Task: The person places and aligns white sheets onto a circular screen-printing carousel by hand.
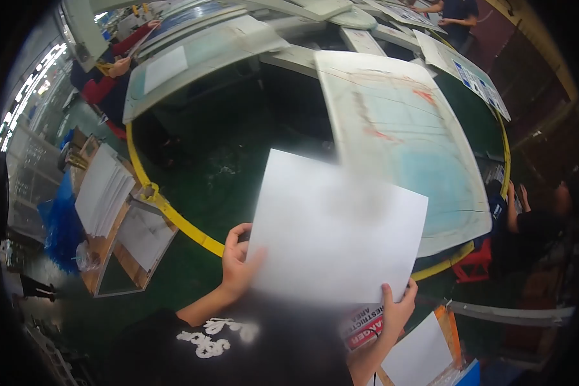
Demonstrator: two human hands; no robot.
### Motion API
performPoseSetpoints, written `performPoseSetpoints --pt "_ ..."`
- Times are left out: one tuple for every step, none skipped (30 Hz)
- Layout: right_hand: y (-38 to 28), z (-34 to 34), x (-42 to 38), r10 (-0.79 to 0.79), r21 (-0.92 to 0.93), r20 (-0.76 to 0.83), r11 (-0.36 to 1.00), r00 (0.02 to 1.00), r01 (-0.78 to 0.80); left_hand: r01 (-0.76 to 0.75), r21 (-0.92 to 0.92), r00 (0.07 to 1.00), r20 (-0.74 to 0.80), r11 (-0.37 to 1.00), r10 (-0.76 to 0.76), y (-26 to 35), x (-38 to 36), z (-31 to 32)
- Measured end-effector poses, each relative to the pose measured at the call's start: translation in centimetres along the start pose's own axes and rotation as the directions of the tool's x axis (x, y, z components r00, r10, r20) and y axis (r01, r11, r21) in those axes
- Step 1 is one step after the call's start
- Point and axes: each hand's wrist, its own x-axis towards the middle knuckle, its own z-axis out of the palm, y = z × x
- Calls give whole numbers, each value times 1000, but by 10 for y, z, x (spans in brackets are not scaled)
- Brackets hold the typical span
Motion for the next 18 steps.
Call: performPoseSetpoints --pt "10 6 -3 -62 -59 -27 996 998 60 -5 -9 1000 -12 1000 5 0 0 -5" --pt "11 9 -5 -125 -121 -44 985 991 119 1 39 1000 0 999 -1 -3 1 -8" --pt "9 11 -5 -83 -78 -45 994 996 80 8 86 1000 7 996 -9 -5 4 -11" --pt "7 14 -5 -43 -35 -42 999 998 42 14 134 1000 13 991 -16 -7 7 -13" --pt "9 17 -4 11 72 -39 997 999 -8 79 115 997 8 990 -81 -5 10 -16" --pt "11 21 -2 -3 72 -69 997 998 8 63 130 997 26 990 -67 -6 14 -16" --pt "12 25 1 -18 72 -96 997 995 25 46 144 998 42 988 -53 -7 18 -17" --pt "10 30 8 -37 75 -121 996 992 47 26 159 998 55 987 -35 -7 26 -17" --pt "9 33 13 -44 21 -135 999 990 47 71 198 989 113 978 -95 -1 34 -21" --pt "5 37 18 -66 -48 -134 997 989 60 -83 325 973 230 942 6 -1 47 -31" --pt "-1 40 24 -87 -116 -131 991 988 72 -243 427 930 357 871 85 -5 63 -43" --pt "-6 45 30 -106 -185 -124 979 987 82 -401 497 863 486 770 136 -8 78 -52" --pt "-9 49 38 -111 -185 -107 979 988 90 -447 571 842 529 688 108 -7 93 -58" --pt "-11 56 48 -115 -187 -88 978 990 97 -491 633 820 568 599 72 -8 107 -63" --pt "-13 64 58 -121 -185 -68 977 990 107 -509 636 814 575 579 84 -14 122 -66" --pt "-16 73 65 -122 -198 -76 975 990 104 -528 638 806 584 560 95 -19 136 -71" --pt "-20 83 72 -124 -210 -85 972 989 104 -535 698 817 570 477 83 -20 149 -74" --pt "-25 92 81 -127 -221 -95 970 987 103 -537 750 828 556 387 72 -22 162 -76"
